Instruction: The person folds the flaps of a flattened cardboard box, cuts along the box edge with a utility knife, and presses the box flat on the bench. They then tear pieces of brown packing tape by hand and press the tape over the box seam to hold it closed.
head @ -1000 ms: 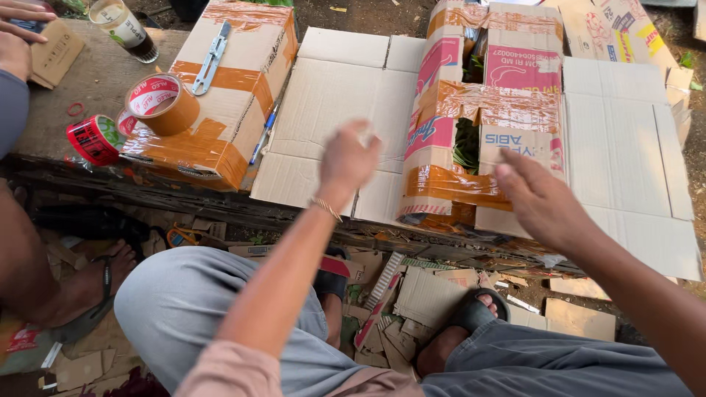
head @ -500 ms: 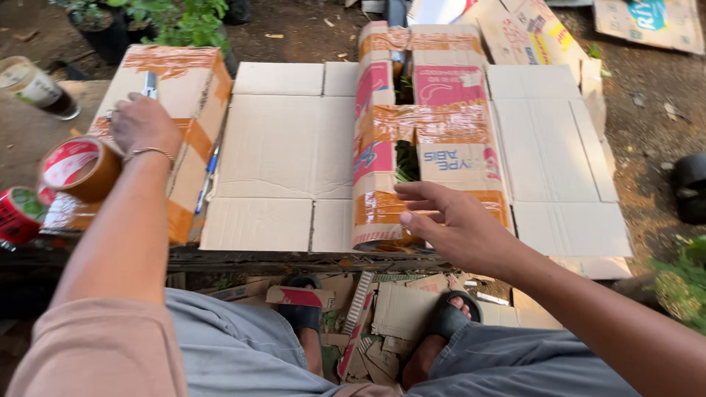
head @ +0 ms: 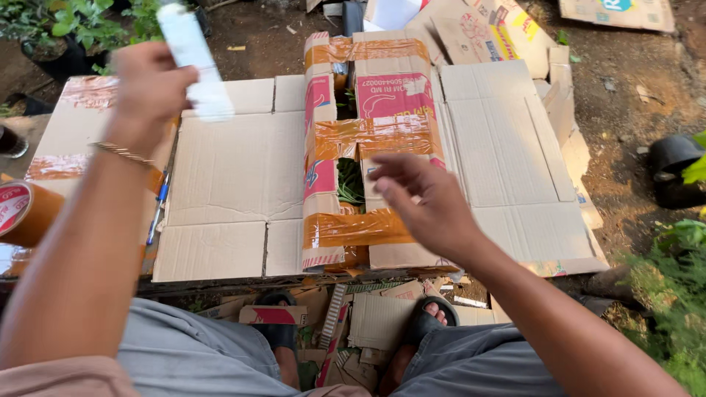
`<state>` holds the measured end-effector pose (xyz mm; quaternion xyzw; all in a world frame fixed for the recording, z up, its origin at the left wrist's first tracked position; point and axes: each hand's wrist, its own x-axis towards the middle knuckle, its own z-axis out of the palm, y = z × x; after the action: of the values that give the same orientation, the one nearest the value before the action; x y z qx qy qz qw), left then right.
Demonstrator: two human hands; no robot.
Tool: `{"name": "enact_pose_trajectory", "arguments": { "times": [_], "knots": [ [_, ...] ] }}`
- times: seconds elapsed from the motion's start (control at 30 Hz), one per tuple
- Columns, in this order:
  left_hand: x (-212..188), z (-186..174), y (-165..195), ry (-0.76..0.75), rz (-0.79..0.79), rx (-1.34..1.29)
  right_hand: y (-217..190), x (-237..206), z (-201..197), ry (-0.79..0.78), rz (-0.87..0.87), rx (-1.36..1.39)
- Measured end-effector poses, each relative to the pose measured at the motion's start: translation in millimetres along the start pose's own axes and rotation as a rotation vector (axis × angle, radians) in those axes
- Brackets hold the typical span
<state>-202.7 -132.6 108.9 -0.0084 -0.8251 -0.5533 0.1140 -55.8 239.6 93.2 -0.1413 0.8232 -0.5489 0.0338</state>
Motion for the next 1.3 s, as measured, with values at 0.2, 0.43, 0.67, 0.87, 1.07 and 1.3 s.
{"name": "enact_pose_trajectory", "arguments": {
  "times": [0.2,0.43,0.67,0.87,1.07,1.3],
  "knots": [
    [-59.2,153.7,73.4,-0.418,0.087,-0.315,8.9,24.0,-8.8,0.016,-0.131,0.079],
    [-75.4,162.6,74.9,-0.452,0.088,-0.542,17.6,44.7,3.1,-0.012,0.054,0.271],
    [-75.0,164.0,46.6,-0.274,0.126,-0.397,50.6,65.4,-3.1,0.211,-0.025,0.094],
    [-20.1,158.3,-52.0,0.128,0.079,-0.147,128.5,119.7,-76.5,0.548,-0.011,0.024],
    [-38.4,166.1,-159.6,0.105,0.035,-0.328,215.5,132.0,-83.6,0.527,0.154,0.381],
    [-75.8,173.1,-145.6,-0.234,0.198,0.217,258.4,110.4,-78.5,0.579,0.283,0.383]
  ]
}}
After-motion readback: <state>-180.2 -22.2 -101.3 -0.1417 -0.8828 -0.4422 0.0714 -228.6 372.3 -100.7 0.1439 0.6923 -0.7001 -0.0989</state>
